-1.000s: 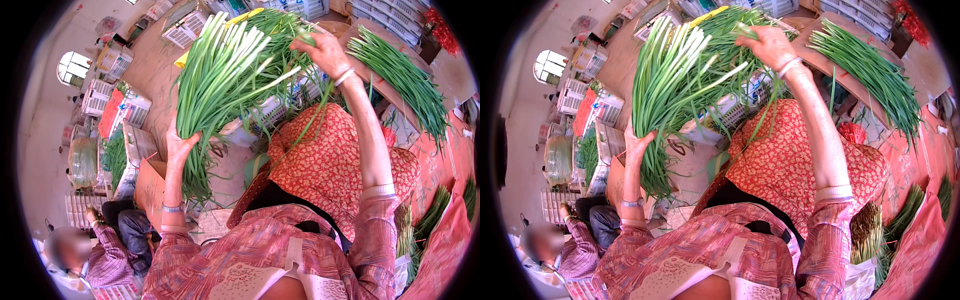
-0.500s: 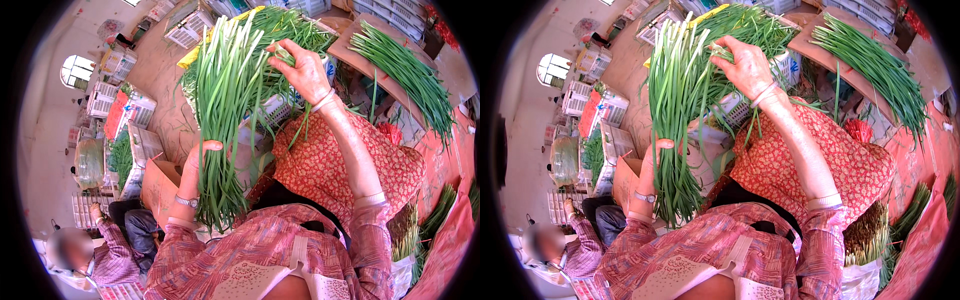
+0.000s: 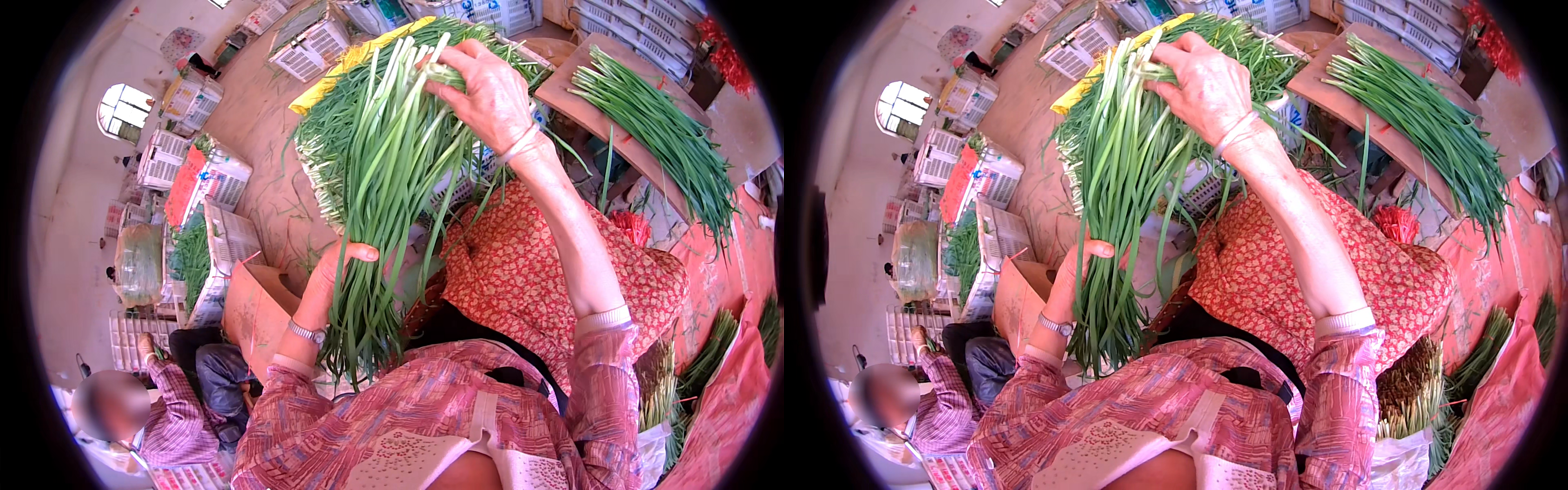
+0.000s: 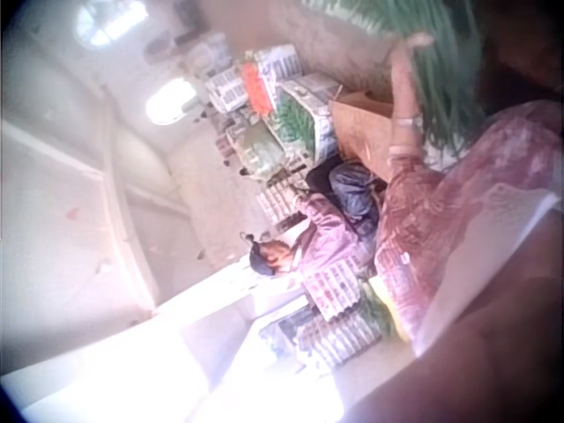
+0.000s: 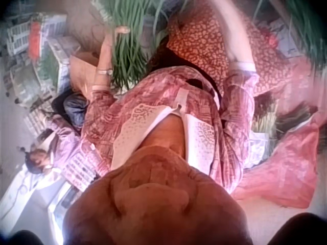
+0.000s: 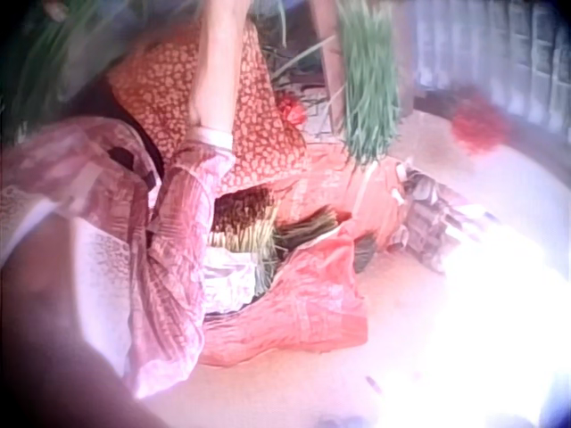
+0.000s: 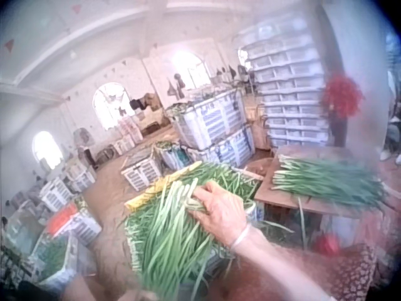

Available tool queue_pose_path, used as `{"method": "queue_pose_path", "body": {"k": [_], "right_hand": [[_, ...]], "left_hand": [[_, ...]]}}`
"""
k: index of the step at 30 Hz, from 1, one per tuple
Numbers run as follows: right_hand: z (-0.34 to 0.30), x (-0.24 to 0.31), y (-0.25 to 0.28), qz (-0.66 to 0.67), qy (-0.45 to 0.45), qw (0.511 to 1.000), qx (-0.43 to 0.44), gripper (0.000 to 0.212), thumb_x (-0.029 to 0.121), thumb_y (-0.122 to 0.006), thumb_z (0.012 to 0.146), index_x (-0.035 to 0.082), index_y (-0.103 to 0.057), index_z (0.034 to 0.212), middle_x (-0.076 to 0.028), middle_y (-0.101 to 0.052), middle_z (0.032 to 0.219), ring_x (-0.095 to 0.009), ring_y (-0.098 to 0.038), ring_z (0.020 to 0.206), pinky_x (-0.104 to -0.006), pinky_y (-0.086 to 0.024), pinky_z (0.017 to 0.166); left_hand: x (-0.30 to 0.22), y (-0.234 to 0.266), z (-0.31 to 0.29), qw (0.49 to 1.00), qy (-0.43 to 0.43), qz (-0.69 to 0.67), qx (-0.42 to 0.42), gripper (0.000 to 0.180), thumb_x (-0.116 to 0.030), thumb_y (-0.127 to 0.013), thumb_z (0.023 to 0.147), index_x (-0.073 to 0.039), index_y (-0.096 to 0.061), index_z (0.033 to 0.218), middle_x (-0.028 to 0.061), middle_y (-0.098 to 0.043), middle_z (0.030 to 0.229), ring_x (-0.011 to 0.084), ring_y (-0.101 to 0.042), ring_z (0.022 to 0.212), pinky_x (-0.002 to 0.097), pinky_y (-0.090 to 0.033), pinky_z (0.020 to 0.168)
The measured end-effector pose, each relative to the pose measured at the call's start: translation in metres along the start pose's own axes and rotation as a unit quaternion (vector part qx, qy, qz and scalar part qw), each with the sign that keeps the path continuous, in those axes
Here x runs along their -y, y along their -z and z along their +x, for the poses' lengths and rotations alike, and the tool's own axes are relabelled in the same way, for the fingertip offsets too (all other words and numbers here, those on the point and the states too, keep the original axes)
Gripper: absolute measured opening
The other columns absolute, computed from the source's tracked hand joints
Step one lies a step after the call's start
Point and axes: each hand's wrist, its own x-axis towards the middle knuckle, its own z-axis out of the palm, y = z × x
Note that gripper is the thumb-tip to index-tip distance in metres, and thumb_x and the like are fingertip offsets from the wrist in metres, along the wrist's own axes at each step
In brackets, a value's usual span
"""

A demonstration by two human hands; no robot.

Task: The person sorts and cleans bundles of green onions, removing a yellow plastic covering from a crate and then picking through the onions one by one before placing them into a different pile.

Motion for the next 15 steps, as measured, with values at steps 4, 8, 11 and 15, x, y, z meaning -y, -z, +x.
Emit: {"method": "queue_pose_path", "body": {"k": [4,8,11,15], "right_hand": [[0.007,-0.005,0.001,-0.049,0.048,0.997,0.032,0.028,0.028,-0.071,0.079,0.020,-0.065,0.105,-0.007,-0.061,0.092,-0.032,-0.065,0.079,-0.0449,-0.053,0.067],[0.013,0.000,0.002,-0.084,0.055,0.992,0.076,0.025,0.030,-0.070,0.079,0.021,-0.066,0.102,-0.008,-0.060,0.089,-0.031,-0.065,0.079,-0.0446,-0.053,0.067],[0.015,-0.003,0.001,-0.126,0.108,0.982,0.093,0.019,0.024,-0.065,0.080,0.015,-0.064,0.097,-0.010,-0.060,0.087,-0.030,-0.066,0.072,-0.0438,-0.053,0.062],[0.019,-0.006,-0.009,-0.159,0.053,0.983,0.077,0.004,0.009,-0.054,0.081,0.008,-0.057,0.084,-0.015,-0.062,0.082,-0.032,-0.066,0.068,-0.0464,-0.053,0.060]], "left_hand": [[-0.010,-0.008,0.001,0.999,0.032,0.011,0.024,0.078,-0.025,-0.073,0.063,0.007,-0.048,0.130,0.0156,-0.065,0.097,0.0218,-0.062,0.068,0.0317,-0.052,0.062],[-0.009,-0.004,-0.006,0.998,0.041,0.011,0.034,0.077,-0.024,-0.073,0.064,0.006,-0.049,0.130,0.0168,-0.066,0.100,0.0225,-0.064,0.072,0.0325,-0.053,0.065],[-0.015,-0.011,-0.009,0.996,0.090,-0.001,-0.008,0.075,-0.023,-0.073,0.064,0.005,-0.049,0.130,0.0162,-0.065,0.107,0.0230,-0.065,0.082,0.0337,-0.054,0.072],[0.006,0.024,-0.016,0.993,0.114,0.034,-0.017,0.075,-0.021,-0.073,0.065,0.002,-0.049,0.132,0.0133,-0.063,0.116,0.0241,-0.062,0.100,0.0364,-0.050,0.089]]}}
